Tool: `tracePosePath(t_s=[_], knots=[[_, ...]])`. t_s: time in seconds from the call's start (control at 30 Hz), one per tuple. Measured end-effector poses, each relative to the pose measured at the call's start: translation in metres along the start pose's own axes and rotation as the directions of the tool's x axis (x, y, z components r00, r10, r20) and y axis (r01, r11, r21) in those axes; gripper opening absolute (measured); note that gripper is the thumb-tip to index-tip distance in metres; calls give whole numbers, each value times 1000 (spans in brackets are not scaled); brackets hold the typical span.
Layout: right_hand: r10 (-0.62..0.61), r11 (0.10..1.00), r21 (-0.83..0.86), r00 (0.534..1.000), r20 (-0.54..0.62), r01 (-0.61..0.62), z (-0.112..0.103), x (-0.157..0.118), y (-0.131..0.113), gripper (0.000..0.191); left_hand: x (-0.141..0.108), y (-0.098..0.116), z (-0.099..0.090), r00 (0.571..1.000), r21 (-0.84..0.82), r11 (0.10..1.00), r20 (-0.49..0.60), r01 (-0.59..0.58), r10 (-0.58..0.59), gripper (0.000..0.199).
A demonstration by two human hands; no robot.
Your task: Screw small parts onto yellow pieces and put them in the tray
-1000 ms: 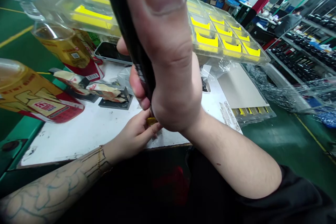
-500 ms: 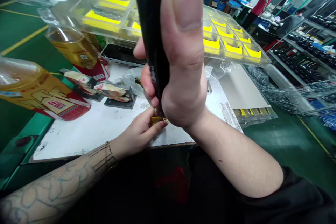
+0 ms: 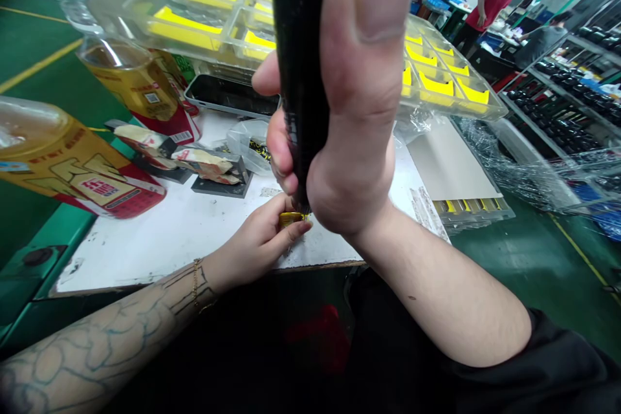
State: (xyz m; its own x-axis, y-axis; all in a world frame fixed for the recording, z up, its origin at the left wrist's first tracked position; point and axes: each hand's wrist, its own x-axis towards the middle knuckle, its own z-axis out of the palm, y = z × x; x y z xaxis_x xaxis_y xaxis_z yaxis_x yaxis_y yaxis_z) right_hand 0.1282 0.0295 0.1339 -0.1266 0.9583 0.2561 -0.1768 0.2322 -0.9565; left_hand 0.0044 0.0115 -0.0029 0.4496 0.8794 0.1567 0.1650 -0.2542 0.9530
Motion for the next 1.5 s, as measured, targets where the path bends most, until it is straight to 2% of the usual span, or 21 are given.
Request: tracePosePath(t_s=[0.2,0.47,0.77,1.0,1.23,1.43,1.5], knots=[[-43,999,2,999,3,43,0,-1,2,56,0,0,0,1000,6,1000,-1,1,-1,17],[-10,1000,22,1000,-6,10,0,0,1,55,0,0,0,1000,15,1000,-5,19,-19,17],[-48,998,-34,998,-46,46,1,-2,3,45,1,-1,0,1000,-23,999,10,30,-30,22],[-36,997,-67,997,-73,31,1,-1,4,49,1,2,1,999,-20,999,-15,45,-45,21],[-48,998,-31,999,-14,47,-3,-2,11,61,1,1,1,999,-47,998,0,38,-38,21],[-27,998,-63,988,-149,17,2,0,10,68,-1,2,2,997,-29,997,-10,71,-71,19],[-45,998,-59,992,-122,38,1,0,10,68,-1,2,2,996,-48,995,4,84,-84,20]])
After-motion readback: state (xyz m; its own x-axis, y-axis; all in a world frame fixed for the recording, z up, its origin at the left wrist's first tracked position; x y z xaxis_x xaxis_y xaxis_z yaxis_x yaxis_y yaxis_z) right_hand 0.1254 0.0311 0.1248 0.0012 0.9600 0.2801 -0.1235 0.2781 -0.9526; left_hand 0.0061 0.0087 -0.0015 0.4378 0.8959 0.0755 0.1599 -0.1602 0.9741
